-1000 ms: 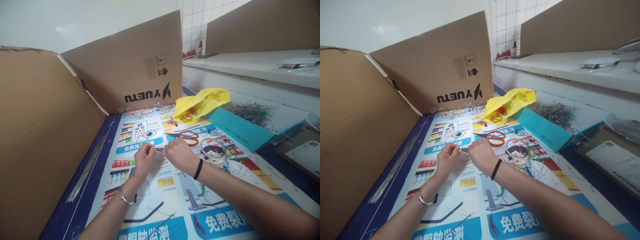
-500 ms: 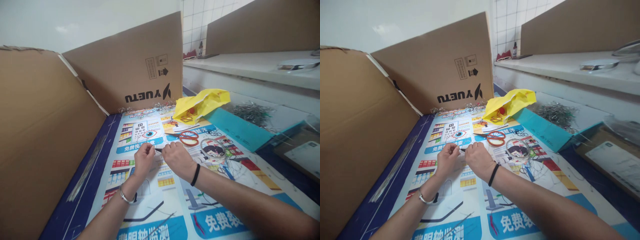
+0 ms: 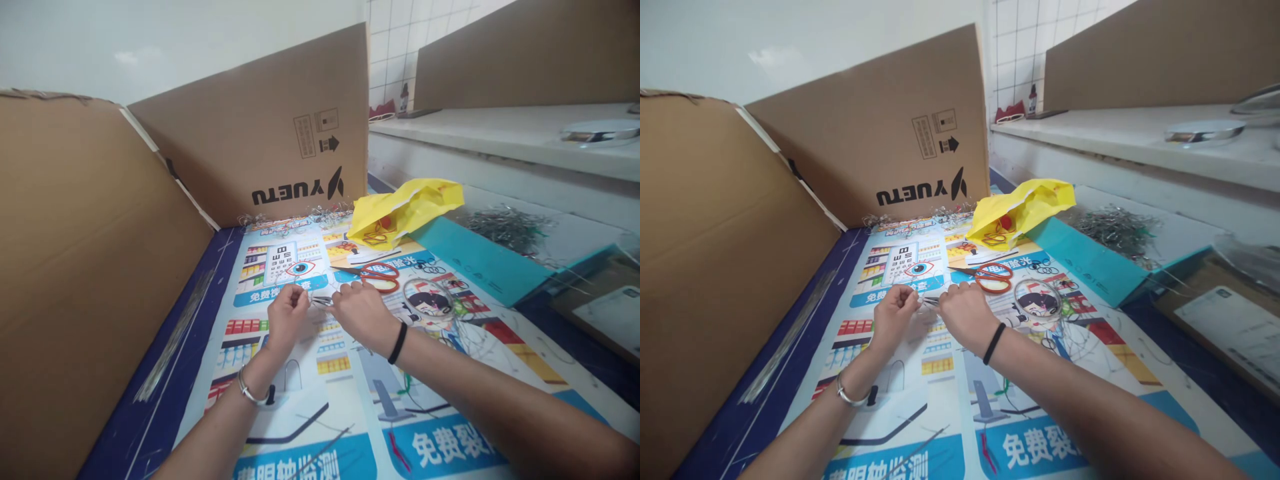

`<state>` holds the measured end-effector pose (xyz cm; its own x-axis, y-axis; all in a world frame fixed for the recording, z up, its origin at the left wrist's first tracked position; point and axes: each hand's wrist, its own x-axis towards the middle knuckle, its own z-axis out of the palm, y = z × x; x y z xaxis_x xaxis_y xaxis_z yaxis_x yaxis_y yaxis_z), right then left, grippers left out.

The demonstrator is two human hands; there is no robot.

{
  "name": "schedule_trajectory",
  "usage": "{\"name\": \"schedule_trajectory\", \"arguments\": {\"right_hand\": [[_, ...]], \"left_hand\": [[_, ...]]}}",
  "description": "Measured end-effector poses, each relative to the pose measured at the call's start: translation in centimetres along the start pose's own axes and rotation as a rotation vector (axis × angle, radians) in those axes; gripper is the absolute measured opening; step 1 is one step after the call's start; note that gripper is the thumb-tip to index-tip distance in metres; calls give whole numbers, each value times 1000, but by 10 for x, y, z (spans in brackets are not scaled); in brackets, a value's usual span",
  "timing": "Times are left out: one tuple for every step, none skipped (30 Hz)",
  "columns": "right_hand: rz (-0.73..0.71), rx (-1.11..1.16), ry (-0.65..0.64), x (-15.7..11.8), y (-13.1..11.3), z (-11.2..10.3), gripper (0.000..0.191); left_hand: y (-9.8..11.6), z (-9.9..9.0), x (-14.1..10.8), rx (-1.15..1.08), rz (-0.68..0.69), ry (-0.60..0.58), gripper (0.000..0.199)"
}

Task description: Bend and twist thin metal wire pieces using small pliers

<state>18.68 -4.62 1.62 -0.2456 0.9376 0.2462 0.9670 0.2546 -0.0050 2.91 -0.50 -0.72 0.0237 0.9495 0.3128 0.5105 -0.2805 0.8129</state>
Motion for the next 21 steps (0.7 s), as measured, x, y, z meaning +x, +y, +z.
{"name": "schedule_trajectory", "arguments": {"right_hand": [[-4, 1, 2, 0, 0, 0, 29], [-9, 2, 7, 0, 1, 0, 30], [-12, 2, 13, 0, 1, 0, 30], [-15, 3, 20, 1, 1, 0, 30], [-15, 3, 26, 1, 1, 0, 30], [-16, 4, 31, 1, 1, 0, 29], [-17, 4, 33, 1, 1, 0, 29], [-18, 5, 31, 1, 1, 0, 28], [-17, 4, 28, 1, 1, 0, 28], [-18, 5, 23, 1, 1, 1, 27], [-18, 5, 19, 1, 1, 1, 27], [-20, 7, 17, 1, 1, 1, 27], [-22, 8, 16, 1, 2, 2, 27], [-25, 9, 17, 2, 2, 2, 26], [-28, 10, 18, 2, 2, 3, 26], [-30, 10, 20, 2, 2, 3, 26], [-32, 8, 23, 2, 2, 4, 26], [-33, 7, 24, 2, 2, 4, 27], [-35, 6, 24, 1, 2, 4, 27], [-37, 6, 24, 1, 2, 4, 27], [-40, 7, 22, 1, 2, 4, 27]], "left_hand": [[0, 0, 0, 1, -4, 1, 10], [0, -1, 0, 1, -7, 3, 10], [0, -1, 1, 0, -9, 5, 10], [0, -1, 1, -1, -12, 5, 10], [0, -1, 0, -2, -14, 5, 10], [0, -1, 0, -4, -15, 5, 11], [0, 0, 0, -6, -14, 5, 11], [0, 0, 0, -6, -12, 5, 11], [0, 0, 0, -6, -10, 6, 11], [0, 0, 0, -7, -7, 6, 11], [0, 0, -1, -7, -5, 5, 11], [0, 0, -1, -8, -4, 1, 11], [0, 0, -1, -9, -4, -2, 11], [0, 0, -1, -8, -5, -4, 11], [1, 0, -1, -7, -6, -4, 11], [1, 0, -1, -5, -7, -5, 11], [2, -1, -1, -3, -8, -4, 11], [2, -1, -1, -2, -8, -4, 11], [2, -1, -1, -4, -9, -5, 11], [1, -1, -1, -9, -8, -6, 11], [1, -1, -1, -14, -8, -7, 11]]}}
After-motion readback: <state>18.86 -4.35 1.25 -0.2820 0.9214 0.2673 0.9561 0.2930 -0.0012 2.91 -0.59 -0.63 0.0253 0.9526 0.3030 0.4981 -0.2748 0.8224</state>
